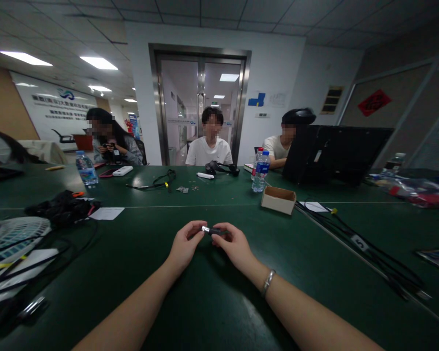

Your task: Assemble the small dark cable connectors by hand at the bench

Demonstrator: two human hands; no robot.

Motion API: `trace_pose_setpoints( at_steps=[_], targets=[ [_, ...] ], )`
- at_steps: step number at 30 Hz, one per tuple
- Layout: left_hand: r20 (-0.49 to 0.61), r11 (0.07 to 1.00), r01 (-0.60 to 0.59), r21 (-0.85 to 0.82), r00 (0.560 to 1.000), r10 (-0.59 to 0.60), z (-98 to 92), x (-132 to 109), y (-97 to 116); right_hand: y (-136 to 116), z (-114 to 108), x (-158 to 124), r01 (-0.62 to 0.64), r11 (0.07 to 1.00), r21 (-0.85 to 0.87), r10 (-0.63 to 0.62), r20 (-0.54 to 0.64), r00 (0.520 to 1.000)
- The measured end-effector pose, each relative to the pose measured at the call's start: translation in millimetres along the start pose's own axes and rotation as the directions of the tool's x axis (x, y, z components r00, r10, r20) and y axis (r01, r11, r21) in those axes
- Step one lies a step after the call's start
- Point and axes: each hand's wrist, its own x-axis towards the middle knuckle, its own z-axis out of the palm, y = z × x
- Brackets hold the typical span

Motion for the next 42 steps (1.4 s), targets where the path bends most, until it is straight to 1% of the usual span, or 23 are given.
trace_pose_setpoints(
  at_steps=[3, 6, 11, 14, 17, 25, 29, 31, 33, 36, 37, 39, 42],
  targets=[
    [-0.034, 0.996, 0.078, 0.03, 0.996, -0.077, 0.3, -0.8, 1.6, 0.0, 0.0, 0.0, -0.002, 1.0, -0.001, 0.002, 0.0, 1.0],
    [-0.069, 0.992, 0.113, 0.05, 0.992, -0.109, -0.4, 0.2, -3.1, 1.1, 0.1, 0.2, -0.002, 1.0, 0.002, 0.002, 0.003, 1.0],
    [-0.053, 0.993, 0.071, 0.089, 0.996, -0.067, -2.2, 1.5, -8.5, 1.0, -0.1, 0.3, -0.001, 1.0, -0.003, 0.001, 0.006, 1.0],
    [-0.041, 0.996, 0.052, 0.074, 0.998, -0.049, -2.2, 1.6, -7.6, -1.4, 0.4, 0.0, -0.005, 1.0, -0.007, 0.005, 0.005, 1.0],
    [-0.052, 0.998, 0.04, 0.053, 0.998, -0.037, -1.2, 2.0, -7.5, -3.0, 1.1, -0.2, -0.008, 1.0, -0.009, 0.008, -0.004, 1.0],
    [-0.041, 1.0, -0.009, 0.028, 0.999, 0.011, -2.9, 4.5, -13.0, -3.4, 0.8, -0.8, -0.004, 1.0, -0.009, 0.003, -0.01, 1.0],
    [-0.023, 1.0, 0.0, -0.01, 1.0, -0.001, -2.2, 2.2, -8.0, -2.2, 0.7, -0.4, -0.002, 1.0, -0.004, 0.002, -0.014, 1.0],
    [-0.044, 0.999, 0.016, -0.03, 0.999, -0.017, -1.3, 0.8, -4.0, -2.0, 0.7, -0.2, 0.001, 1.0, -0.003, -0.001, -0.009, 1.0],
    [-0.089, 0.998, 0.043, -0.034, 0.995, -0.046, -0.9, 0.0, -1.3, -2.2, 0.6, -0.3, 0.003, 1.0, -0.01, -0.003, -0.005, 1.0],
    [-0.142, 0.995, 0.097, 0.016, 0.985, -0.093, -1.6, 0.5, -1.2, -2.6, 0.5, -0.6, 0.003, 1.0, -0.021, -0.003, -0.005, 1.0],
    [-0.142, 0.993, 0.11, 0.041, 0.985, -0.103, -1.9, 0.9, -2.0, -2.8, 0.5, -0.8, 0.004, 1.0, -0.023, -0.005, -0.007, 1.0],
    [-0.107, 0.989, 0.116, 0.086, 0.988, -0.107, -2.5, 1.5, -4.0, -3.4, 0.4, -1.1, 0.008, 1.0, -0.026, -0.008, -0.009, 1.0],
    [-0.053, 0.988, 0.094, 0.121, 0.995, -0.088, -3.1, 1.9, -7.0, -5.0, 0.4, -1.6, 0.004, 0.999, -0.035, -0.005, -0.014, 1.0]
  ],
)
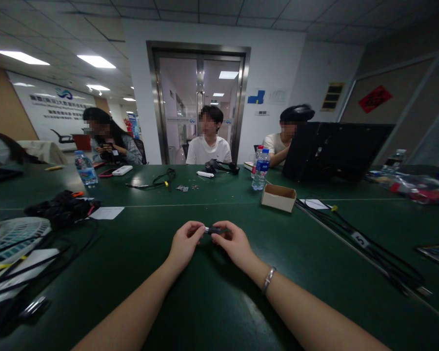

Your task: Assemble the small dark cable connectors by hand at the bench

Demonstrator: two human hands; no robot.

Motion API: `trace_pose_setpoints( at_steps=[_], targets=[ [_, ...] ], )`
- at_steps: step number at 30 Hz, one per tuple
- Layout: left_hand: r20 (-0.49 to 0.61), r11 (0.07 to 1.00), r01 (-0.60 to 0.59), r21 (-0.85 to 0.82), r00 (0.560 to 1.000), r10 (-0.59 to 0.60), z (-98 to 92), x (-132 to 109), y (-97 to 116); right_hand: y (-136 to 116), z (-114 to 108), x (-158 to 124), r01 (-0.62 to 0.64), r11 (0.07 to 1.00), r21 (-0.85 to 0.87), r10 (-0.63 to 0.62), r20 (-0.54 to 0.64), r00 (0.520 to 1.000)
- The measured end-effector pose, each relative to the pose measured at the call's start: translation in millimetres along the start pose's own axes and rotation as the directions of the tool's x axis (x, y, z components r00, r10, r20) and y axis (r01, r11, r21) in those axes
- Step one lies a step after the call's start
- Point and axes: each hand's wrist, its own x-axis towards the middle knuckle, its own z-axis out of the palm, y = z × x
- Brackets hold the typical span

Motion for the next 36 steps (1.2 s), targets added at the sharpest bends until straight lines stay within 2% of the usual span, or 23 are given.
trace_pose_setpoints(
  at_steps=[15, 20, 23, 29, 36],
  targets=[
    [0.04, 0.981, -0.145, -0.132, 0.988, 0.151, 0.3, 1.5, -1.4, 6.5, -0.1, 2.8, 0.008, 1.0, 0.019, -0.008, 0.009, 1.0],
    [0.041, 0.982, -0.12, -0.148, 0.991, 0.128, 1.4, -1.0, 3.1, 7.0, 0.0, 3.4, 0.011, 1.0, 0.023, -0.011, 0.002, 1.0],
    [0.002, 0.986, -0.099, -0.137, 0.995, 0.1, 2.1, -2.6, 5.8, 5.0, 0.2, 2.6, 0.007, 1.0, 0.02, -0.007, 0.0, 1.0],
    [-0.034, 0.997, 0.024, -0.074, 0.999, -0.027, 0.3, -1.2, 2.6, 1.2, -0.4, 0.8, -0.001, 1.0, 0.001, 0.001, -0.006, 1.0],
    [-0.021, 0.999, -0.002, -0.054, 1.0, 0.001, 1.1, -0.4, 2.5, -0.9, -0.5, 0.2, -0.009, 1.0, -0.023, 0.009, -0.014, 1.0]
  ],
)
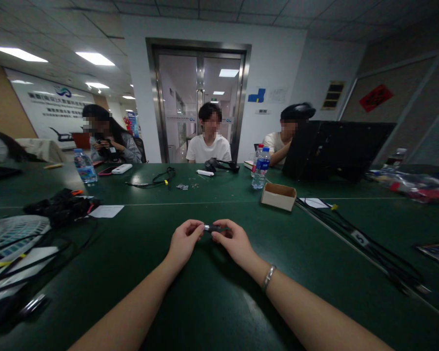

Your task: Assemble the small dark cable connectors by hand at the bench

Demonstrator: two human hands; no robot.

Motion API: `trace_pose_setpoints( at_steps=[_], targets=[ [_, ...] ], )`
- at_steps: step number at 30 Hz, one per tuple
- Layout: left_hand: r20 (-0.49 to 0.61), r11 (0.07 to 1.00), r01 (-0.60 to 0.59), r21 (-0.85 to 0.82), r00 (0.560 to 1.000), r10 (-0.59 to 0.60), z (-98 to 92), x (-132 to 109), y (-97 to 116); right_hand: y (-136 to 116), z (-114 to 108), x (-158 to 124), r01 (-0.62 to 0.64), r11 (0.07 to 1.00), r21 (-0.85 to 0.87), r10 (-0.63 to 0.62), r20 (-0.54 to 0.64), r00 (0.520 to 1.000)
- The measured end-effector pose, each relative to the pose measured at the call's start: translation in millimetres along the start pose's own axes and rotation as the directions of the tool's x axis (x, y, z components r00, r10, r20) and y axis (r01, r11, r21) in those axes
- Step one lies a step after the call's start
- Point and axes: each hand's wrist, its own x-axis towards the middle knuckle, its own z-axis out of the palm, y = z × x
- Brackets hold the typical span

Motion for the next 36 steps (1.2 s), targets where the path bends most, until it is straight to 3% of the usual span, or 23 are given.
trace_pose_setpoints(
  at_steps=[11, 18, 25, 36],
  targets=[
    [0.019, 0.995, -0.084, -0.061, 0.996, 0.085, 0.6, -2.1, 4.5, -1.2, 0.5, -0.1, -0.01, 0.999, 0.045, 0.009, 0.006, 1.0],
    [0.01, 0.994, -0.054, -0.099, 0.998, 0.055, 1.7, -4.2, 8.0, -2.7, 0.3, -0.5, -0.017, 0.998, 0.057, 0.016, 0.014, 1.0],
    [-0.019, 1.0, 0.017, -0.007, 1.0, -0.017, -0.8, -0.9, 1.8, -3.1, 0.4, -1.2, -0.022, 0.999, 0.035, 0.022, 0.008, 1.0],
    [0.0, 0.999, -0.031, -0.007, 1.0, 0.031, -0.8, -2.3, 3.8, 3.4, 0.3, 1.2, -0.008, 1.0, 0.006, 0.008, -0.004, 1.0]
  ],
)
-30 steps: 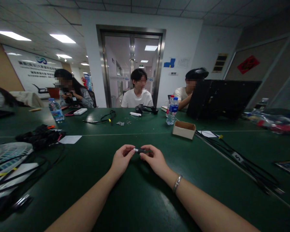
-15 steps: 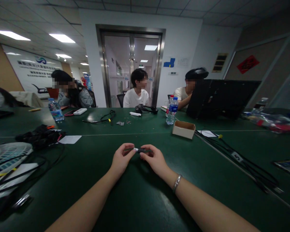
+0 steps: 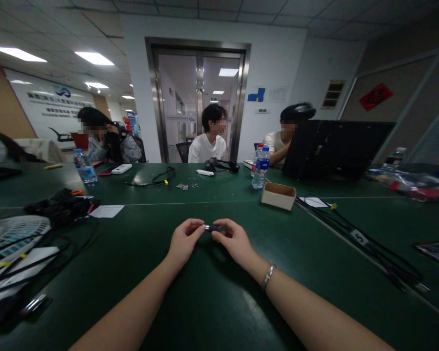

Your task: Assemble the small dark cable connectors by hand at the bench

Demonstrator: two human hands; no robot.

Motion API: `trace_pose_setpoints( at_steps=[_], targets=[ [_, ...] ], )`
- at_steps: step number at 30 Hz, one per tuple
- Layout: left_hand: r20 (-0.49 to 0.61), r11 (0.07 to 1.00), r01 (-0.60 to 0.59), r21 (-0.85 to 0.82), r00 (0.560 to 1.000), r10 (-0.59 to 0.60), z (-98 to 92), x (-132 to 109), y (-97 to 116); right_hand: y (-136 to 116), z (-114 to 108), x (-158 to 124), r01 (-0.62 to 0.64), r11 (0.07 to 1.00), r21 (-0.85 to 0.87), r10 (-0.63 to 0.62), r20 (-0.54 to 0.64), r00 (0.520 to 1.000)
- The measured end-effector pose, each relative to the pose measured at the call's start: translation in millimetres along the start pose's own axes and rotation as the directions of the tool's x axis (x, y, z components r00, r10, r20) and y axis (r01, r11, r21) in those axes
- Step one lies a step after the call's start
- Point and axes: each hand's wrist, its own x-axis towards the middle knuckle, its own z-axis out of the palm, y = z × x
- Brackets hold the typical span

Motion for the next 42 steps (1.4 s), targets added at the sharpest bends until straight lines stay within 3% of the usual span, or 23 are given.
trace_pose_setpoints(
  at_steps=[12, 24, 42],
  targets=[
    [0.007, 0.998, -0.041, -0.046, 0.999, 0.041, -0.2, 1.2, -2.5, 2.3, 0.7, 0.6, -0.005, 0.999, 0.05, 0.004, 0.013, 1.0],
    [0.001, 0.998, 0.058, 0.023, 0.998, -0.058, 1.5, 2.8, -5.0, -1.8, 0.5, -0.9, -0.004, 1.0, 0.018, 0.004, 0.017, 1.0],
    [-0.008, 0.999, 0.051, 0.006, 0.999, -0.051, 1.0, -1.4, 3.5, -2.4, -0.8, -1.4, 0.006, 1.0, -0.009, -0.006, 0.028, 1.0]
  ],
)
